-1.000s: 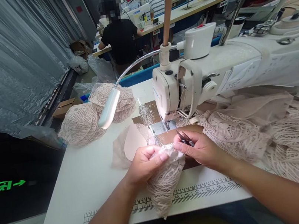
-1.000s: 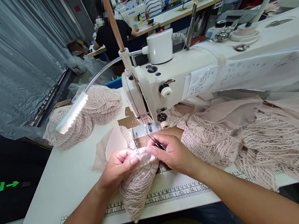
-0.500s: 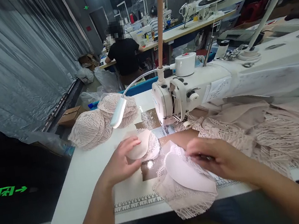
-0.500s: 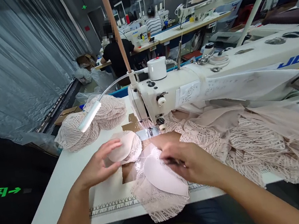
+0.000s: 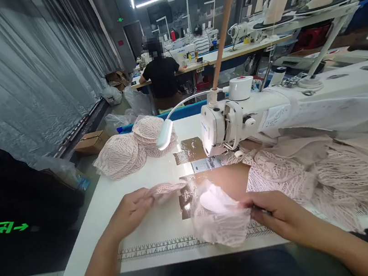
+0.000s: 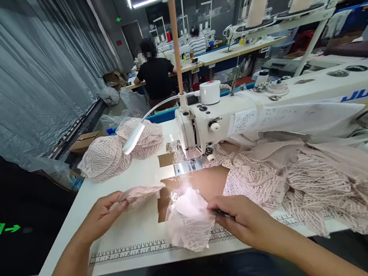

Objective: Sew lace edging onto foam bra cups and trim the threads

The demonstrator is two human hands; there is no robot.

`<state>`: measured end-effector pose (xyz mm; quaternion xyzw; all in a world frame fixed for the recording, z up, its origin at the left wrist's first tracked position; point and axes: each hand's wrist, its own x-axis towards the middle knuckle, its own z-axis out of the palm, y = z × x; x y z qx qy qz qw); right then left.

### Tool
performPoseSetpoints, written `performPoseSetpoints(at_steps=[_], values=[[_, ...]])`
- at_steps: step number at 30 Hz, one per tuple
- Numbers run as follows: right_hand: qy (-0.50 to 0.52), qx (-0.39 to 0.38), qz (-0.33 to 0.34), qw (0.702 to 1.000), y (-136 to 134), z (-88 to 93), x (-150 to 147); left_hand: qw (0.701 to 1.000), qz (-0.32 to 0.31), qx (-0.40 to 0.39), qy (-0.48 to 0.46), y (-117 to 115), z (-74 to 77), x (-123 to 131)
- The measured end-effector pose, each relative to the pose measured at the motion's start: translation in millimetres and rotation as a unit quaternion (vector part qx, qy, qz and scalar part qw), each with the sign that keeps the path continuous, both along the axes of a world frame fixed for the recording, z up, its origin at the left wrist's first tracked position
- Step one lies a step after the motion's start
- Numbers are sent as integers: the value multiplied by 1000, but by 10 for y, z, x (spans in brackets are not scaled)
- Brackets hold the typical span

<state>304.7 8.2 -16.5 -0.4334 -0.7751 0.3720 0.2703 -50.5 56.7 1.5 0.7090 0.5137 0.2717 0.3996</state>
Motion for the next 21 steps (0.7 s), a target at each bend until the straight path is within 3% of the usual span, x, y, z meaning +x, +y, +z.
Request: performPoseSetpoints(at_steps=[2, 4, 7, 13, 18, 21], values=[[104, -98, -37, 989, 57, 67, -128, 990, 55, -52, -122, -68, 31, -139], [199, -194, -81, 957, 139, 106, -289, 964, 112, -79, -228, -104, 18, -250], [239, -257, -129, 927, 314, 110, -557, 933, 179, -79, -301, -99, -60, -365], [143, -253, -145, 946, 727, -11, -889, 931, 206, -144, -265, -96, -259, -615], [255, -324, -102, 905, 929, -148, -992, 950, 152, -196, -190, -174, -372, -873], [258, -367, -74, 891, 992, -195, -1162, 949, 121, -231, -176, -194, -400, -954]])
